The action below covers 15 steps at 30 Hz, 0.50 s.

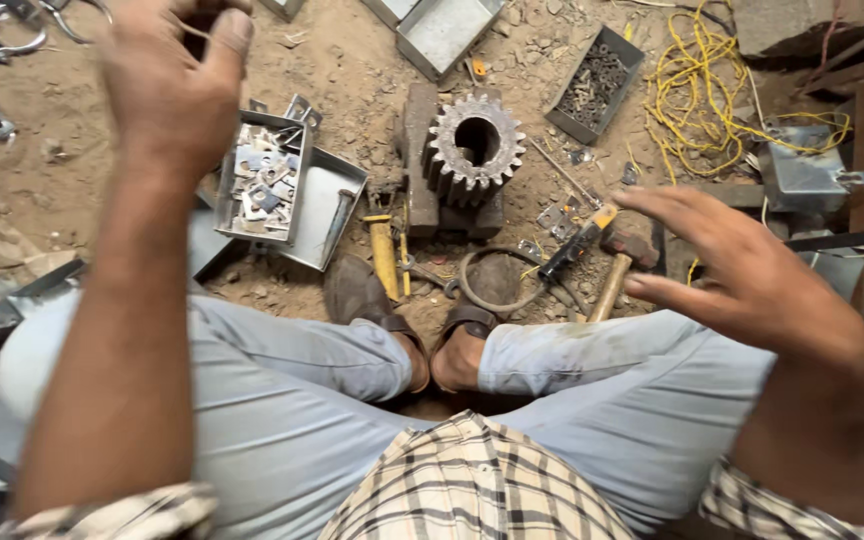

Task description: The person welds metal components together and uses a hammer to shape a metal box on a workshop floor. They then use a wrench to tighten a bolt on a metal ring attachment.

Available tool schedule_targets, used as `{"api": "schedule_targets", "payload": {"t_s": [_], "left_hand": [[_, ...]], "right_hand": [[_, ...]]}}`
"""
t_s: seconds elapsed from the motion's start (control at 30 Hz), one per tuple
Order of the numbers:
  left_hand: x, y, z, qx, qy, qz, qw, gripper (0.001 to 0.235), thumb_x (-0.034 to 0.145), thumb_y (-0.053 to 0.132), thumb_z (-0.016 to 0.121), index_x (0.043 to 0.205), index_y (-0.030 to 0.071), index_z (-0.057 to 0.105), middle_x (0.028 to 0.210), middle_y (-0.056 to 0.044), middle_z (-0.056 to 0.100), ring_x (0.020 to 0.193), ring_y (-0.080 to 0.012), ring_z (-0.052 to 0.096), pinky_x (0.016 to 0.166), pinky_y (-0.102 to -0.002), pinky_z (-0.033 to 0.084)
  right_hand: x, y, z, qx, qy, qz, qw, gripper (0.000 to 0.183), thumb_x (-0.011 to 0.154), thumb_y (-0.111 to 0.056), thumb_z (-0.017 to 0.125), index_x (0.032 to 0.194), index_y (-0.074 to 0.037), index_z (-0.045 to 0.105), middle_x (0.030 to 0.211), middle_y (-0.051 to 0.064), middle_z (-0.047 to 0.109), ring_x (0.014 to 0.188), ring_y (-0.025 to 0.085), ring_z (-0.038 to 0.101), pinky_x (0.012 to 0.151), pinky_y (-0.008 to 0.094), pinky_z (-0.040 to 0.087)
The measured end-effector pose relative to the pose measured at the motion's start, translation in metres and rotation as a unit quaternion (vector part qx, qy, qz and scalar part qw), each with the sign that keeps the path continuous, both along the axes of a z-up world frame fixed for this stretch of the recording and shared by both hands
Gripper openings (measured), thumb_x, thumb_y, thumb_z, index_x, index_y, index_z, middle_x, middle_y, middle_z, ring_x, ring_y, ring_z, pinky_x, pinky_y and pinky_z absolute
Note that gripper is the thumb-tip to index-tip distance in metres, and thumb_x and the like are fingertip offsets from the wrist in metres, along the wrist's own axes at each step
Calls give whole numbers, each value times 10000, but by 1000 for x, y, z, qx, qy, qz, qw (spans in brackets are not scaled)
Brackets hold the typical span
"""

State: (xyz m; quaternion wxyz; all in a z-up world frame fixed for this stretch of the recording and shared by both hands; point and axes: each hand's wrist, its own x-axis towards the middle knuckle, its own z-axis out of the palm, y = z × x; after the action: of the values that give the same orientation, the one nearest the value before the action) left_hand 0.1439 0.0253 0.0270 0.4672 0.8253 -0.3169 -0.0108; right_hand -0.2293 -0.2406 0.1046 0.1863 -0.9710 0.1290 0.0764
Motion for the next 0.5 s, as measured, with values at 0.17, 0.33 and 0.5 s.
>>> {"api": "schedule_targets", "payload": {"t_s": [0.17,0.33,0.5], "left_hand": [[21,4,-77,114,55,58,990,105,930,174,780,1024,133,761,941,-32,752,816,-142,698,740,-330,562],[56,18,-123,133,57,68,987,166,903,218,820,1038,143,760,935,-43,757,859,-190,705,794,-364,548],[68,24,-170,176,112,72,975,232,841,252,825,1040,152,760,952,-46,754,888,-215,725,827,-374,556]], "right_hand": [[60,47,-22,64,-72,67,993,736,896,-426,689,1523,-116,458,1499,201,533,1357,373,530,1128,482,417],[85,86,-69,83,54,116,988,758,827,-356,781,1479,-120,477,1409,199,554,1260,400,541,1025,514,444],[109,112,-98,106,125,158,974,740,787,-279,763,1473,-191,499,1393,135,578,1233,358,578,1022,502,469]]}}
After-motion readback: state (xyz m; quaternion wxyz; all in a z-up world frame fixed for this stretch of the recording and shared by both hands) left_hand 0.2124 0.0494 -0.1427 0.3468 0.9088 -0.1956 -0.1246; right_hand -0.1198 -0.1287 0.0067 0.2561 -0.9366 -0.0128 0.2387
